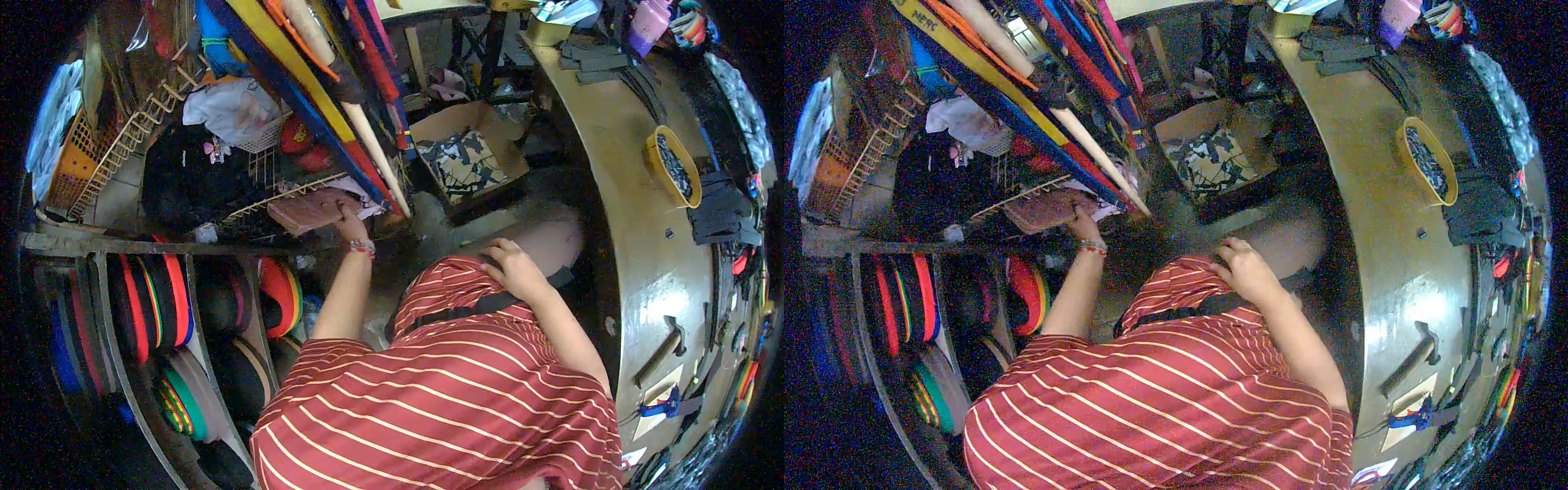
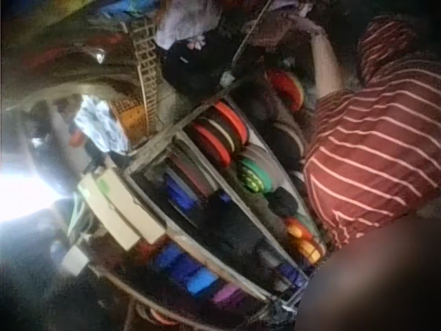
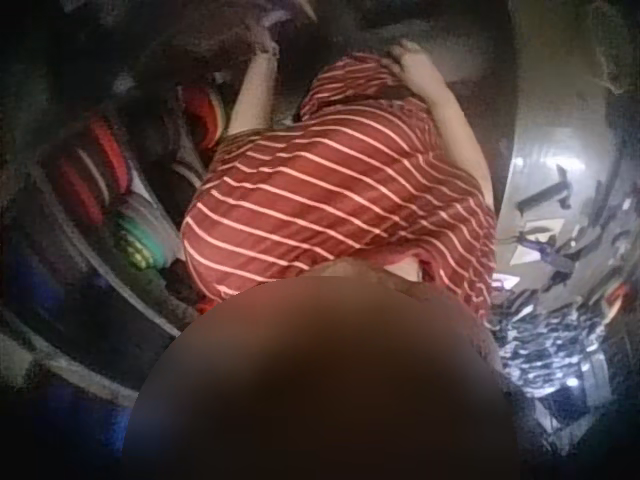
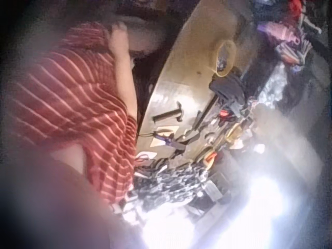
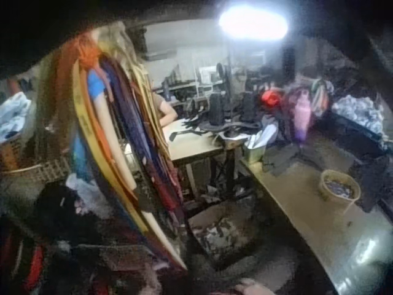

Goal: The person assembles black fabric straps by attaching small metal buckles using a hot glue gun. They repeatedly pick up straps, apply glue, and press buckles into place on a cluttered workbench. The person also briefly opens a drawer and retrieves a wallet from a shelf.

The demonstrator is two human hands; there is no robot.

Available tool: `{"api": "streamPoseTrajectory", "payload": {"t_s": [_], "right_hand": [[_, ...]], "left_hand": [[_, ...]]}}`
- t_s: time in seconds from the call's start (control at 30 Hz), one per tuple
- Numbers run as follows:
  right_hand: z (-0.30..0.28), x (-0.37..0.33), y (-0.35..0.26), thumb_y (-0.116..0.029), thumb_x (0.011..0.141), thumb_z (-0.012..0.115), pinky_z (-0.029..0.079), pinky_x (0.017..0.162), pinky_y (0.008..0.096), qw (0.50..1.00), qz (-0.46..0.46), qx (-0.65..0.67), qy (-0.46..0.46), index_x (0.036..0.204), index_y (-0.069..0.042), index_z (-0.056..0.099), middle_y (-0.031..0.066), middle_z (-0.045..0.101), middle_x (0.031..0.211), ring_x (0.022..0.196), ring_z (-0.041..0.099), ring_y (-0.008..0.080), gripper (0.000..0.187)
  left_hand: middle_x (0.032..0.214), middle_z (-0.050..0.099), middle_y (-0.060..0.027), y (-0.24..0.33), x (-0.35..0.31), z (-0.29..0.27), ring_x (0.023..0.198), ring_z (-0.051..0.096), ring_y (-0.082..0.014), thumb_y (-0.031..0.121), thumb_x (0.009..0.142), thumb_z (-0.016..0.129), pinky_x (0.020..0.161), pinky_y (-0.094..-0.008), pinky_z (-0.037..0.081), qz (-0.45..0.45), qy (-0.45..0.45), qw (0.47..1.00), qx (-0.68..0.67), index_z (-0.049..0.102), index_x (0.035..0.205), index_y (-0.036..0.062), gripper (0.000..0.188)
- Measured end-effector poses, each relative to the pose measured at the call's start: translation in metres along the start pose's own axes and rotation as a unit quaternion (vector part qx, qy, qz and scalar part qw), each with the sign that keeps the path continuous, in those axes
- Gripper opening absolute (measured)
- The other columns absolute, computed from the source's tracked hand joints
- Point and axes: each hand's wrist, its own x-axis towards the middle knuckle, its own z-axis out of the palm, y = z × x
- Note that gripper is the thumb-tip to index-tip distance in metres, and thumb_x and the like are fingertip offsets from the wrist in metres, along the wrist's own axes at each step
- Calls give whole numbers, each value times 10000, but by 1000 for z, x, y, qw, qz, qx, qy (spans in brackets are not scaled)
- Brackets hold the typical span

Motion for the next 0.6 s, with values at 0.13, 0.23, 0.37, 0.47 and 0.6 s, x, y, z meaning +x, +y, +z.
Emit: {"api": "streamPoseTrajectory", "payload": {"t_s": [0.13, 0.23, 0.37, 0.47, 0.6], "right_hand": [[-3, -2, 1, -212, 802, 635, 439, 910, 406, 1000, 18, 12, 13, 1038, -12, 611, 199, 558, 1096, 1044, 526, 362, 310], [-4, -3, 3, -209, 808, 629, 434, 922, 402, 999, 6, 39, 19, 1054, -22, 609, 202, 553, 1110, 1056, 522, 361, 310], [-3, -6, 7, -180, 809, 624, 429, 919, 382, 999, 8, 39, 28, 1047, -27, 613, 151, 550, 1122, 1067, 519, 326, 283], [-6, -7, 11, -189, 809, 626, 424, 933, 385, 999, 13, 51, 9, 1062, -33, 611, 156, 549, 1135, 1077, 515, 334, 298], [-9, -5, 15, -211, 815, 625, 416, 952, 394, 998, 11, 54, 8, 1094, -48, 606, 174, 545, 1158, 1094, 506, 351, 324]], "left_hand": [[1016, 635, -166, -15, 23, -21, 842, 637, -282, 267, 798, 643, 708, -380, 508, -119, -116, 985, -47, 565, 1077, -76, 449], [1021, 618, -205, -23, 31, -31, 882, 632, -288, 179, 754, 695, 744, -393, 516, -203, -153, 962, -95, 489, 1149, -75, 513], [1081, 595, -198, -11, 45, -12, 968, 601, -305, 195, 761, 693, 791, -434, 497, 72, -10, 997, 21, 435, 1201, -66, 573], [1103, 583, -189, 7, 47, 17, 986, 590, -307, 208, 765, 691, 786, -445, 500, 100, -6, 994, 38, 428, 1216, -43, 579], [1132, 566, -177, 30, 39, 45, 1010, 575, -310, 224, 771, 688, 779, -459, 505, 91, -30, 994, 58, 418, 1236, -12, 587]]}}
